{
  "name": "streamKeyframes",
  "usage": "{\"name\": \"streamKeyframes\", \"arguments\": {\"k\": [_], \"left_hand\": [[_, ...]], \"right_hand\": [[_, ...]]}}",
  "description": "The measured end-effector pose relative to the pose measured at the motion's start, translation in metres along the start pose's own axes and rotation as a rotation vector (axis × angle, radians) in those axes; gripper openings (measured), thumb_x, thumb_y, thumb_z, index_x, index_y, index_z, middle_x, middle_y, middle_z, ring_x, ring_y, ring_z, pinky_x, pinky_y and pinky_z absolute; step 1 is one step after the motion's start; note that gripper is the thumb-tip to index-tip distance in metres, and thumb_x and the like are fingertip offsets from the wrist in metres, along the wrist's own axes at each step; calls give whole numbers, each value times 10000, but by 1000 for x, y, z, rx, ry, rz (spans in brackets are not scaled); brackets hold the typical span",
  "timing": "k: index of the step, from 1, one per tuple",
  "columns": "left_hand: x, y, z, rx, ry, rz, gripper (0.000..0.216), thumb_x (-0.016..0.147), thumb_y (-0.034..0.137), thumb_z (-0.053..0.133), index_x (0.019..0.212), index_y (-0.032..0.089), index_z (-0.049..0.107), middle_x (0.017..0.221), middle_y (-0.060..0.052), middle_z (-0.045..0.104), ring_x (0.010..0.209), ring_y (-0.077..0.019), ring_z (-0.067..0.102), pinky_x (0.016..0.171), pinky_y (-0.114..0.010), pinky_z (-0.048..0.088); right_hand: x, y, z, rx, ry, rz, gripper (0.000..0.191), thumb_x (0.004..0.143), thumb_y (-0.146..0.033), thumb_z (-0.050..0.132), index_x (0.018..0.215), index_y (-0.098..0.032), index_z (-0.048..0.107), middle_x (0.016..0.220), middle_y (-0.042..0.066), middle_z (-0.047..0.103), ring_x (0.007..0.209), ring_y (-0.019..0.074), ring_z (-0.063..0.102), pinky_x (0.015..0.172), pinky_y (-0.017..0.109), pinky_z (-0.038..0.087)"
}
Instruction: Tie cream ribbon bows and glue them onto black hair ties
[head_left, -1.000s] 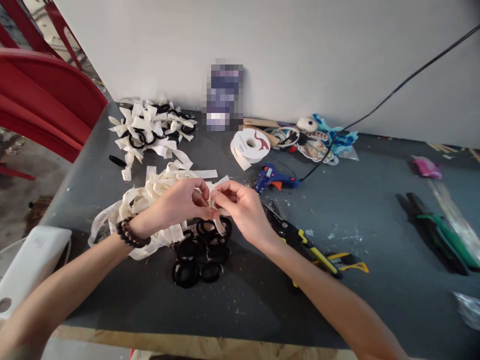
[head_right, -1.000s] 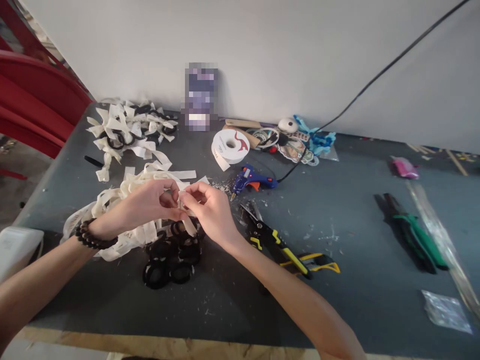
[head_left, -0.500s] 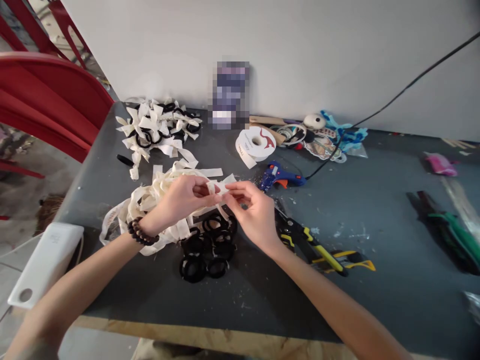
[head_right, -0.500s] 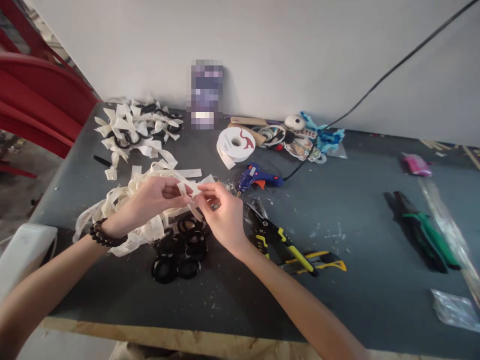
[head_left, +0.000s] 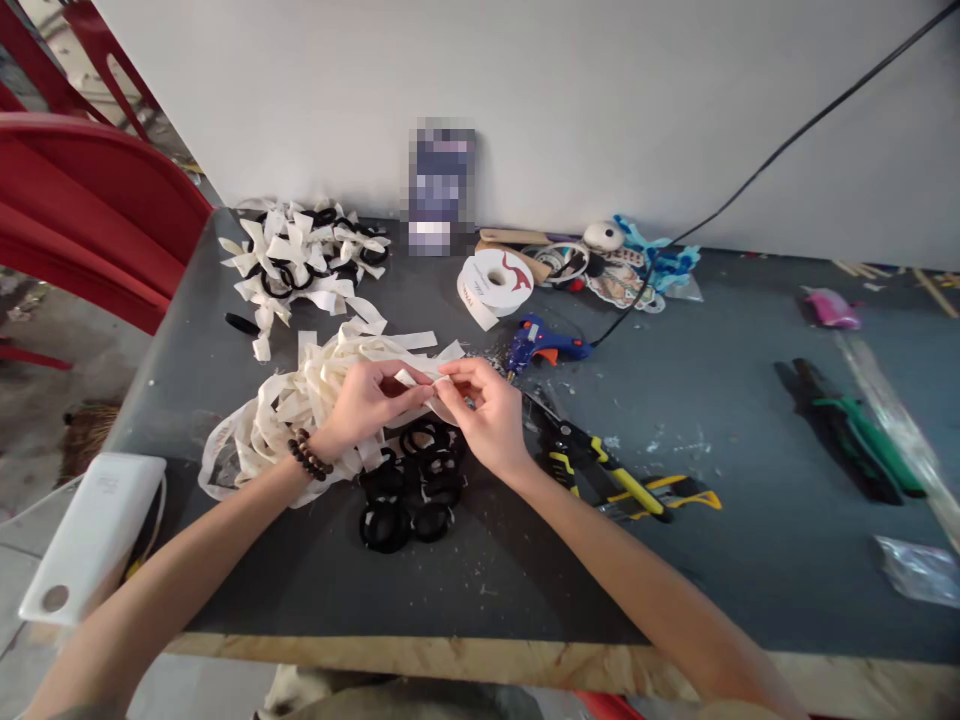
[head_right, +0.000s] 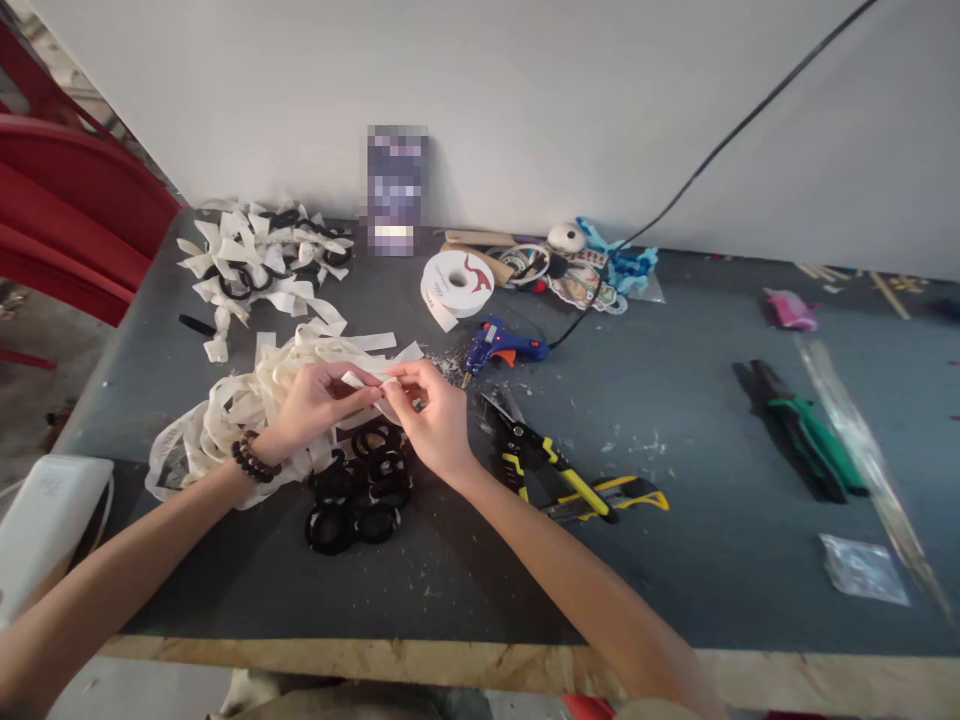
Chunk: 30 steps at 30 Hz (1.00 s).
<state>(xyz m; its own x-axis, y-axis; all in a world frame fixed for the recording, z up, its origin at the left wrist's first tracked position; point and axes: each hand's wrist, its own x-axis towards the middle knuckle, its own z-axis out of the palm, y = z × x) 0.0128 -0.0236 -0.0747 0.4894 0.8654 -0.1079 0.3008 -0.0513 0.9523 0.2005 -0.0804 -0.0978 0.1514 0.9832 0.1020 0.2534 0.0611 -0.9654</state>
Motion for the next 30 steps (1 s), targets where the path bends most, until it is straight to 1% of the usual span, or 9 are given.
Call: {"name": "streamKeyframes", "arguments": {"k": [7,11,15,17,19,22,24,27,30], "left_hand": [[-4,-5,-1,-15,-13,-68,381,880,537,772,921,159,793,636,-13,650,514,-85,440,467,-218,313],[-4,-4,-1,-14,-13,-92,399,863,555,783,897,158,788,606,1,621,506,-78,401,446,-211,273],[-3,-2,-1,-36,-14,-113,364,879,517,778,925,156,782,636,-11,663,506,-77,425,445,-211,286],[-3,-1,-2,-106,-5,-116,344,883,486,784,964,152,761,708,-27,700,516,-73,465,455,-207,328],[-2,-1,-2,-210,-3,-116,339,897,464,780,1024,155,721,742,-21,702,497,-60,461,450,-199,345],[0,-1,-2,-325,-39,-114,330,927,455,753,1046,158,670,670,20,645,448,-41,400,422,-180,310],[1,-3,-2,-336,-55,-96,324,938,458,741,1003,151,661,651,25,624,452,-39,410,422,-170,306],[2,-6,-1,-291,-47,-45,307,949,441,728,958,140,666,757,-15,669,541,-55,508,469,-166,371],[1,-6,-1,-218,-74,-10,277,966,413,704,968,137,683,790,-23,674,570,-61,516,481,-166,385]], "right_hand": [[-1,-2,1,22,-9,49,229,948,-426,698,1074,-239,657,941,37,781,837,194,735,788,333,559],[-2,1,1,41,30,69,231,946,-423,707,1052,-239,616,926,30,763,834,192,724,773,327,552],[-2,4,1,124,51,106,291,928,-439,739,1084,-241,593,969,42,760,883,200,745,804,336,580],[-2,5,1,186,12,136,348,909,-437,765,1149,-240,607,1044,67,778,952,214,763,851,350,600],[-2,4,0,206,-37,155,362,903,-422,772,1185,-240,635,1085,78,790,983,223,771,874,359,611],[-3,1,0,173,-68,152,269,925,-409,742,1133,-243,710,1067,71,805,971,227,776,872,357,616],[-3,0,1,169,-56,155,234,923,-410,742,1091,-246,747,1036,63,813,943,227,778,850,347,618],[-3,-2,1,181,-46,171,206,900,-399,763,1043,-252,777,958,41,817,864,217,774,800,332,621],[-3,-6,1,185,-47,158,172,901,-380,759,1013,-254,786,928,26,811,839,205,766,791,318,618]]}}
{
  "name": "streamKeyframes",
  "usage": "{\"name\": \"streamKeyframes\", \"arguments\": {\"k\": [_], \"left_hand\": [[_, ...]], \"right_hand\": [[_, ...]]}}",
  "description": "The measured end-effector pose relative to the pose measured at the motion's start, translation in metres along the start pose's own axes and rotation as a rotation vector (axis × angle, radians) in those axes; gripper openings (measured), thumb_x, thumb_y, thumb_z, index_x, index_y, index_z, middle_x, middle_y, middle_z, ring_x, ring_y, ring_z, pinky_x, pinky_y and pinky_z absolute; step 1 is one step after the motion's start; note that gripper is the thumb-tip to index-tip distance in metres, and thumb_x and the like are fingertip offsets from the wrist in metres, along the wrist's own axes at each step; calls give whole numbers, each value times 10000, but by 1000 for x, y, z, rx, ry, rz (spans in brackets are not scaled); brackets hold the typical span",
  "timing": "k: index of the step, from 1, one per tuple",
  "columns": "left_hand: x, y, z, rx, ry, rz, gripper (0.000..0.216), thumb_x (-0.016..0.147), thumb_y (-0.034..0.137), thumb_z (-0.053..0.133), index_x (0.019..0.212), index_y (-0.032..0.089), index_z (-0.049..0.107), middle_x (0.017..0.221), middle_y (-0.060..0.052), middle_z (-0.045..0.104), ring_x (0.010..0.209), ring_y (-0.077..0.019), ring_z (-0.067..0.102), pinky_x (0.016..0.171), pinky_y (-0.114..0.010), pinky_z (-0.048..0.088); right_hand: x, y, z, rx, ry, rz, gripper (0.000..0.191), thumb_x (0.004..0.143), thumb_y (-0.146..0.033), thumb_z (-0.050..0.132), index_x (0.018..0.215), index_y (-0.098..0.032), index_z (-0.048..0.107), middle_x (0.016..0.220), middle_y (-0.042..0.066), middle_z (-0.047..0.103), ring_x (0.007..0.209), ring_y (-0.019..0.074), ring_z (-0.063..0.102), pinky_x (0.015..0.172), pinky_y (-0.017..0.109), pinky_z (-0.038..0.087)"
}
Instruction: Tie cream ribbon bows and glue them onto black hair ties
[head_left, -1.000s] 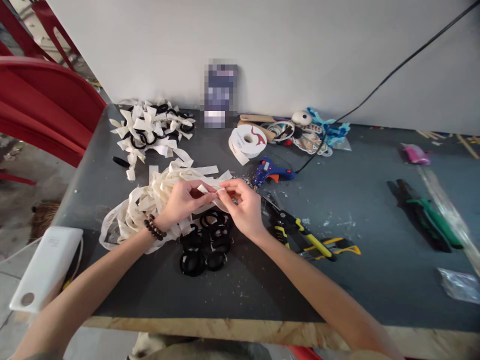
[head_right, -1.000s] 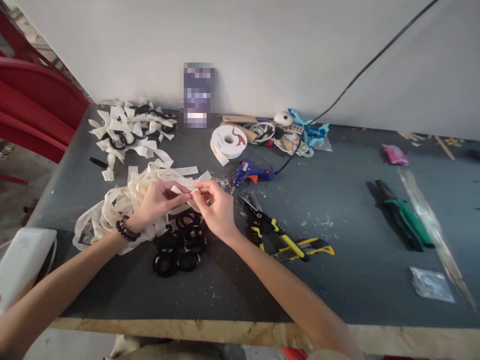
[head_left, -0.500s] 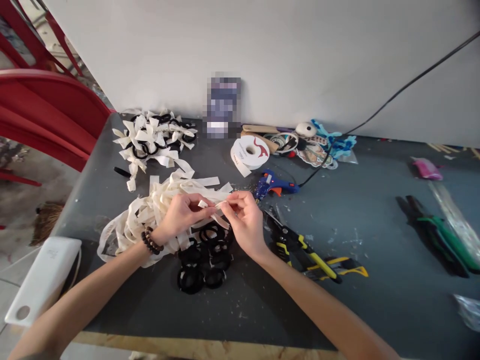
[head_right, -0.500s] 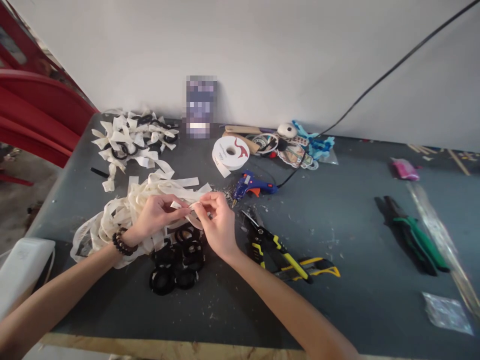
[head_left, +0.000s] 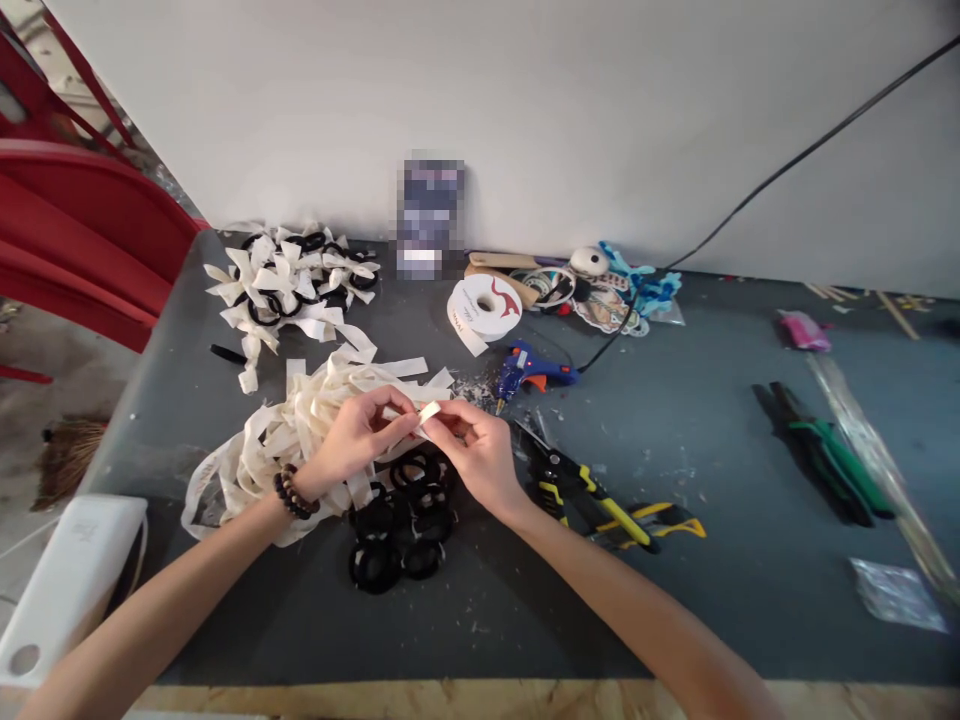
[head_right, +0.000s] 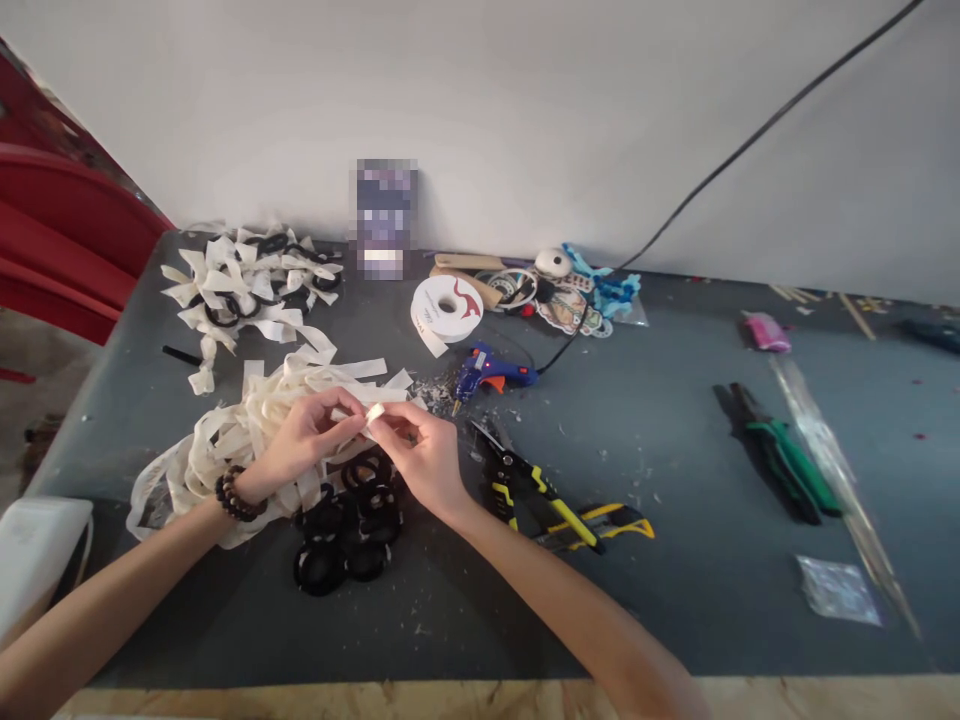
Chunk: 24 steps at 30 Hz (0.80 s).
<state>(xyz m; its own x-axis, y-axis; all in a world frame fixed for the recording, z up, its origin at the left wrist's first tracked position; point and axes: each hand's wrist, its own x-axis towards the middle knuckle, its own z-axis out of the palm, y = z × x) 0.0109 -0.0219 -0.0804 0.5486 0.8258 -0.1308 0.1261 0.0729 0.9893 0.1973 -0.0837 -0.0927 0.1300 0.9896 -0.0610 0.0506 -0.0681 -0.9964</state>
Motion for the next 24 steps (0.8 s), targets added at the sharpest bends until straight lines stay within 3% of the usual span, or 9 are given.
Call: {"name": "streamKeyframes", "arguments": {"k": [11,16,21,24], "left_hand": [[-4,4,2,133,-25,55,220,968,346,674,922,131,690,723,1,642,547,-56,482,479,-160,385],[-6,6,7,206,57,151,229,945,360,725,995,137,714,858,-54,778,650,-102,676,555,-171,524],[-8,-1,9,375,166,292,186,952,291,729,1066,167,809,939,-66,844,649,-124,746,570,-193,587],[-8,-11,10,386,206,402,182,929,259,761,1078,178,826,1015,-78,847,819,-187,819,701,-237,664]], "right_hand": [[-5,0,-2,-128,30,-45,111,906,-310,712,899,-231,791,798,4,794,721,179,748,694,274,580],[-5,-1,-2,-240,82,-105,76,868,-273,719,849,-231,779,756,-8,786,674,171,741,669,267,575],[-5,-6,-1,-389,128,-228,119,861,-273,726,751,-232,744,652,-28,748,582,146,696,622,246,543],[-5,-8,0,-415,146,-270,147,848,-248,725,703,-233,709,608,-43,721,551,131,675,596,227,527]]}}
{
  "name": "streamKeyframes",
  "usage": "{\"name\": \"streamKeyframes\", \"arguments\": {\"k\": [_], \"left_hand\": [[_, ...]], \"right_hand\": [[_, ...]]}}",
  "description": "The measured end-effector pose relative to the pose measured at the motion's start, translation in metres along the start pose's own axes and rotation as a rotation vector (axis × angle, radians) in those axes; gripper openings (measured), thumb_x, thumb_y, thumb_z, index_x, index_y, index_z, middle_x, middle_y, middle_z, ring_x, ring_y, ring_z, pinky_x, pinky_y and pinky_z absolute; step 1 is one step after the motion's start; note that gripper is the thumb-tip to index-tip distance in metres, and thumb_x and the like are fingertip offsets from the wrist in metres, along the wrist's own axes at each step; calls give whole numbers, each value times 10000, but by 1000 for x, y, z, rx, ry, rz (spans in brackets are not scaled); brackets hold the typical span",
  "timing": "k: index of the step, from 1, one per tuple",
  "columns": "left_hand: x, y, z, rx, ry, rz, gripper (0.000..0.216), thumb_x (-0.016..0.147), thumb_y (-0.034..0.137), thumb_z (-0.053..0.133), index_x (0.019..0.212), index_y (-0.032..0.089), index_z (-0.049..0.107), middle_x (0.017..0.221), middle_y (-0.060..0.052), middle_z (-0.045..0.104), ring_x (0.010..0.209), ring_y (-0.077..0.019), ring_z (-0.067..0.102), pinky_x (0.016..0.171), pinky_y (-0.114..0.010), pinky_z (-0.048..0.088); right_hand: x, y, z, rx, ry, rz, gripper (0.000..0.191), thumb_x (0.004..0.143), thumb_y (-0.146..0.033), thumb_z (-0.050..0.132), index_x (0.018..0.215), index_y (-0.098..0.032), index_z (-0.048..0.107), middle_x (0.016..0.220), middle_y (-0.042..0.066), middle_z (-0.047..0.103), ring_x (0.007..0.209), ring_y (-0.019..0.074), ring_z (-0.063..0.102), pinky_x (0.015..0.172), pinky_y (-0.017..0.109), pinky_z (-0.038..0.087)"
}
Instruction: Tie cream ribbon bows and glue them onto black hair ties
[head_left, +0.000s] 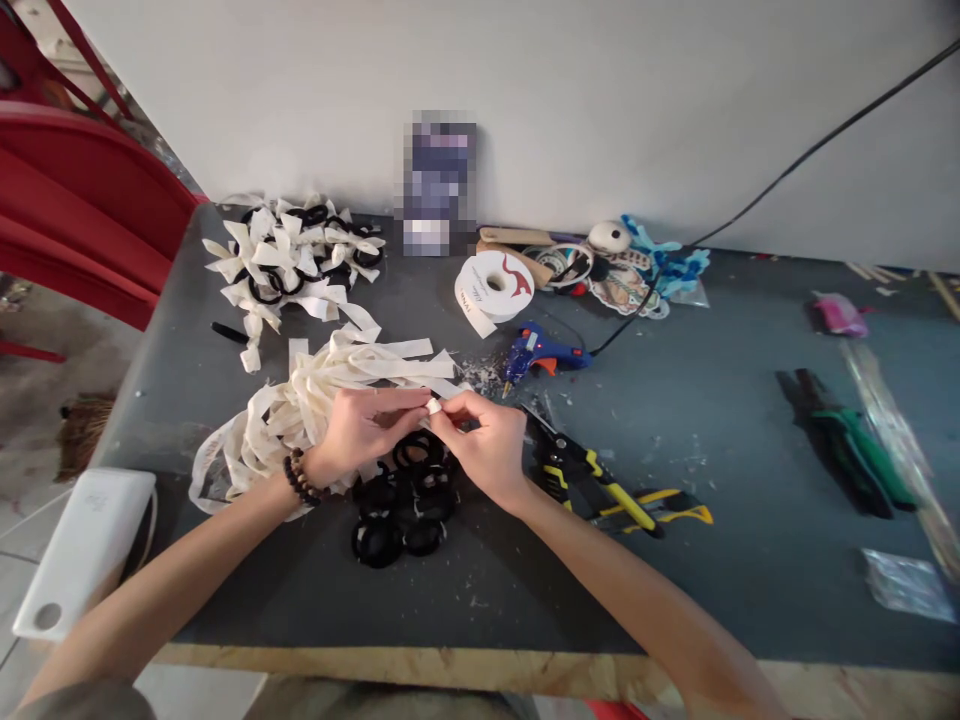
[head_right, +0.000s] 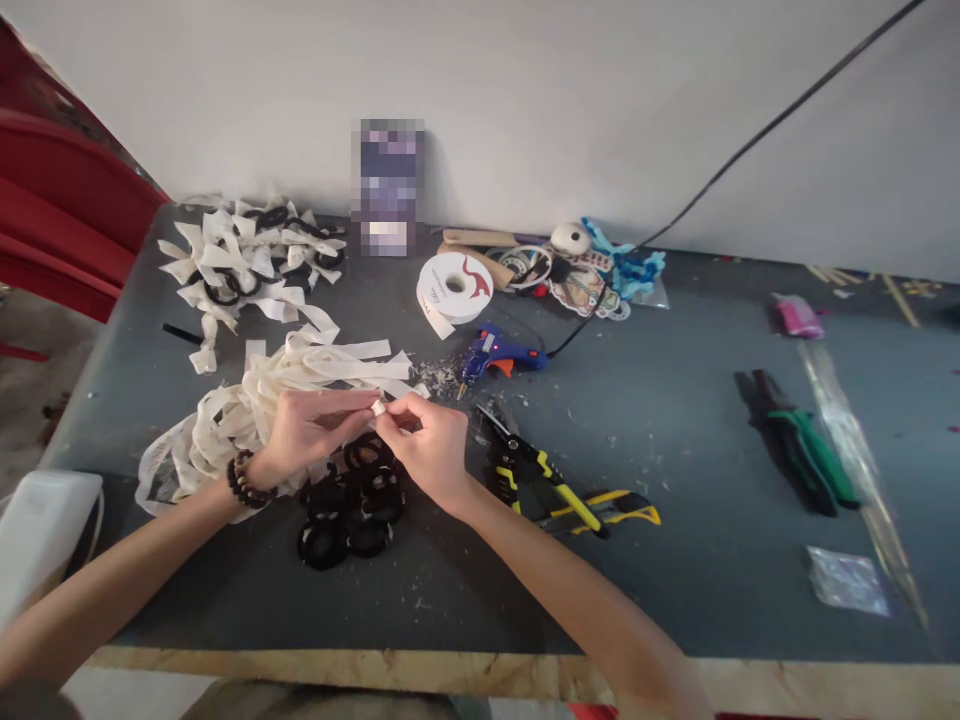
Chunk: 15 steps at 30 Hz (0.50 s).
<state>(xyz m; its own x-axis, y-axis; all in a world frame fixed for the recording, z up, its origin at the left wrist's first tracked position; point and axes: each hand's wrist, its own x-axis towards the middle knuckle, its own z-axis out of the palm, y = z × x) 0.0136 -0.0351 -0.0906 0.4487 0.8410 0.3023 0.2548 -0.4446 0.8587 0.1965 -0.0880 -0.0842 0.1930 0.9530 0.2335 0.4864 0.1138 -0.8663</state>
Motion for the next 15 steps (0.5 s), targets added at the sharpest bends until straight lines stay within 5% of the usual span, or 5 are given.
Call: {"name": "streamKeyframes", "arguments": {"k": [5,11,15], "left_hand": [[-2,-3,3,88,109,130,115,914,186,764,1009,193,829,969,-52,850,868,-178,825,731,-219,669],[1,-1,0,104,54,146,201,906,258,805,1098,201,808,1038,-64,845,910,-182,821,809,-253,678],[0,-1,2,89,98,188,68,910,189,782,967,195,818,996,-52,849,906,-182,826,767,-236,679]], "right_hand": [[1,0,0,-16,13,-33,181,847,-233,717,679,-225,652,580,-53,684,518,112,635,570,209,503],[0,3,0,-39,-1,-68,159,817,-175,698,678,-224,638,566,-68,670,501,96,613,563,192,486],[-1,3,1,-57,-15,-88,171,851,-200,697,689,-226,647,579,-61,676,511,99,613,576,200,494]]}}
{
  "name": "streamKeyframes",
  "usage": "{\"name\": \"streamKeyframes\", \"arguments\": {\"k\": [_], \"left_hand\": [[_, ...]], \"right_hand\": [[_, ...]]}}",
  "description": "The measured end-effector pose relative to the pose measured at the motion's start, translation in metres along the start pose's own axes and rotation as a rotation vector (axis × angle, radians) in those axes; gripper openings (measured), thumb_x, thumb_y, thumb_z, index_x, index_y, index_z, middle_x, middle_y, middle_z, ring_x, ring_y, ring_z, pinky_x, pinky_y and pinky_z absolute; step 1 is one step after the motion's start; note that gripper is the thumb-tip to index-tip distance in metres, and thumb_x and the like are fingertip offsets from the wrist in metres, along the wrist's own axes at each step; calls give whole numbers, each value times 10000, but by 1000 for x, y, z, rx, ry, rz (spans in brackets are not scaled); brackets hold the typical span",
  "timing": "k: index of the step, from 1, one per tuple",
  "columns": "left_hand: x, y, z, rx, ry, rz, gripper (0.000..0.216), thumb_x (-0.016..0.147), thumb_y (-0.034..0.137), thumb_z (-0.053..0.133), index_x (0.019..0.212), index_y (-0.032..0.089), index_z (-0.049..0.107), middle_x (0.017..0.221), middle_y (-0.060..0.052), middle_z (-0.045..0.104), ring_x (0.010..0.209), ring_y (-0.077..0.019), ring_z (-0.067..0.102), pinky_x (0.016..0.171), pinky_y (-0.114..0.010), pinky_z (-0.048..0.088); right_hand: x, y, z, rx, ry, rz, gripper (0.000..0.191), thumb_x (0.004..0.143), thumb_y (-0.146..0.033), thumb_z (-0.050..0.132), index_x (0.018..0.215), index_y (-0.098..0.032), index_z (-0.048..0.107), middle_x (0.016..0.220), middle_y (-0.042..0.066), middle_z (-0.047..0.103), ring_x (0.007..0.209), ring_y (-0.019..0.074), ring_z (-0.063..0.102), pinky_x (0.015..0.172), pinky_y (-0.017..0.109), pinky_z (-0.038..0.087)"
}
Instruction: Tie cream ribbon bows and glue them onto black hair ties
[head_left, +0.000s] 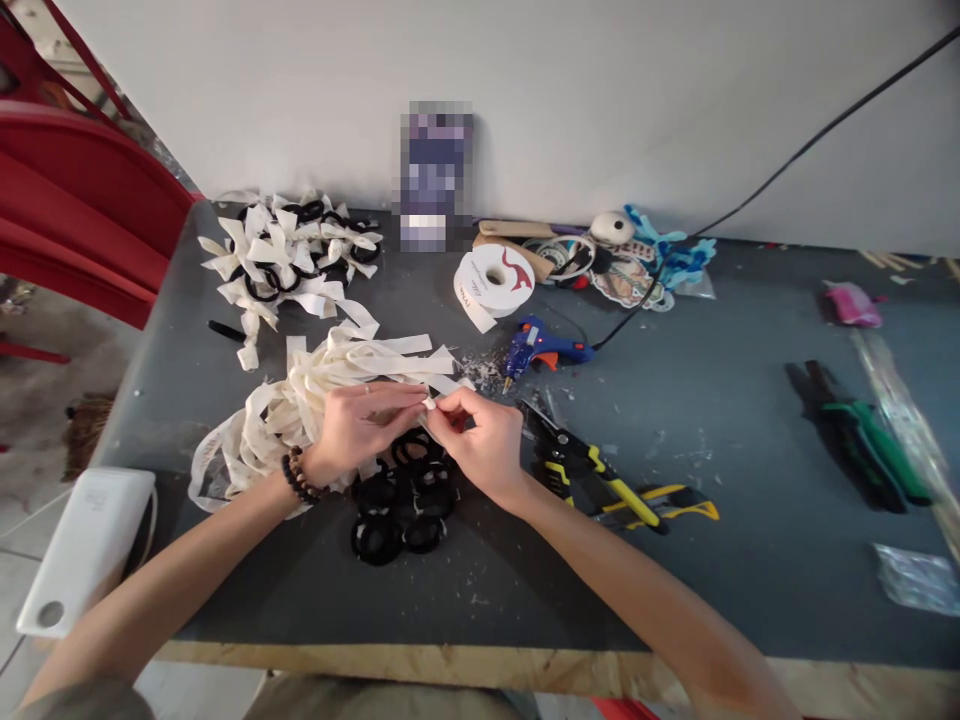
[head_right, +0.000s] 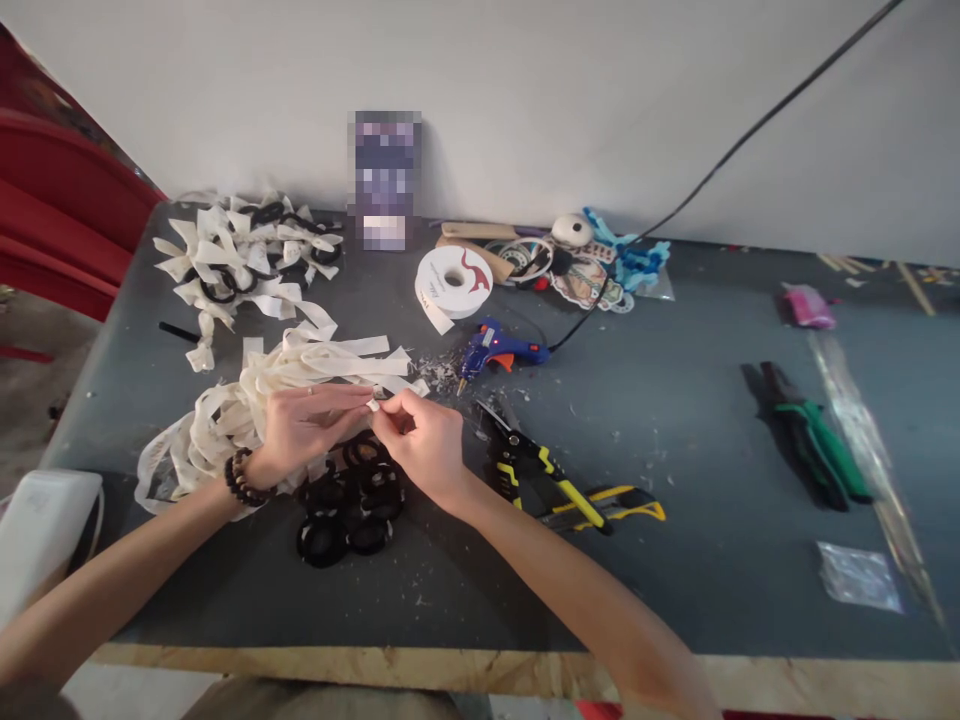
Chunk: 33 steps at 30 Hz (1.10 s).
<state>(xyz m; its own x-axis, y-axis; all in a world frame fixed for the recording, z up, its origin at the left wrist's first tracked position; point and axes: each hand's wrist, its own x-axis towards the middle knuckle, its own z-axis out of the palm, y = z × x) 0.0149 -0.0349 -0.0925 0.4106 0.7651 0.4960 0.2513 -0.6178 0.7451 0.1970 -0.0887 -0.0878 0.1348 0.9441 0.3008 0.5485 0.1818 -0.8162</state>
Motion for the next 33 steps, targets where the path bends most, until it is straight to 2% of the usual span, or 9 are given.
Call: {"name": "streamKeyframes", "arguments": {"k": [2,5,7,11,13,16,22,27,33], "left_hand": [[-1,1,0,10,34,-2,64,904,162,771,944,192,812,993,-54,848,909,-183,825,762,-241,676],[0,4,-1,8,-2,-56,57,911,189,762,954,196,800,973,-55,844,916,-181,815,803,-268,668],[2,5,-3,-25,-42,-103,65,914,243,771,954,195,790,952,-61,835,882,-176,802,796,-276,658],[5,5,-5,-145,-92,-166,106,916,284,778,940,181,770,954,-86,807,880,-182,777,787,-290,636],[6,5,-5,-165,-98,-169,102,917,279,780,921,180,757,951,-87,795,897,-185,764,806,-303,625],[7,4,-5,-157,-109,-140,108,918,279,782,894,185,735,941,-80,785,903,-184,747,819,-311,611],[5,4,-6,-161,-87,-115,60,931,242,774,964,194,760,919,-50,805,833,-146,763,757,-250,602],[2,3,-5,-118,-80,-94,57,952,245,738,981,202,764,939,-50,819,883,-168,774,819,-285,618],[2,4,-6,-134,-100,-225,120,910,276,791,953,186,724,887,-36,780,801,-146,739,738,-250,584]], "right_hand": [[0,0,0,-21,5,-5,174,856,-208,694,691,-230,646,579,-55,670,513,107,609,578,214,498],[0,-1,-1,-42,20,-12,140,863,-207,675,726,-239,673,605,-38,686,537,127,624,594,242,520],[1,-1,-2,-38,14,-46,107,879,-196,648,849,-242,739,713,-10,751,578,140,654,632,268,556],[1,-1,-3,-10,9,-180,258,921,-165,618,1077,-263,799,971,36,833,761,176,765,759,314,630],[1,-1,-4,-6,28,-234,258,929,-140,626,1058,-262,813,965,35,841,819,185,793,788,312,643],[0,0,-3,-34,63,-262,236,904,-100,654,1001,-234,822,889,32,842,739,171,788,741,288,644],[0,1,-4,-76,87,-216,182,900,-131,688,942,-254,815,836,8,838,671,162,769,682,282,629],[-1,2,-3,-84,88,-159,134,904,-171,691,875,-264,783,791,1,825,654,170,759,649,289,606],[-4,3,-2,-94,69,-168,169,906,-195,688,749,-252,661,675,-14,734,589,144,672,612,264,543]]}}
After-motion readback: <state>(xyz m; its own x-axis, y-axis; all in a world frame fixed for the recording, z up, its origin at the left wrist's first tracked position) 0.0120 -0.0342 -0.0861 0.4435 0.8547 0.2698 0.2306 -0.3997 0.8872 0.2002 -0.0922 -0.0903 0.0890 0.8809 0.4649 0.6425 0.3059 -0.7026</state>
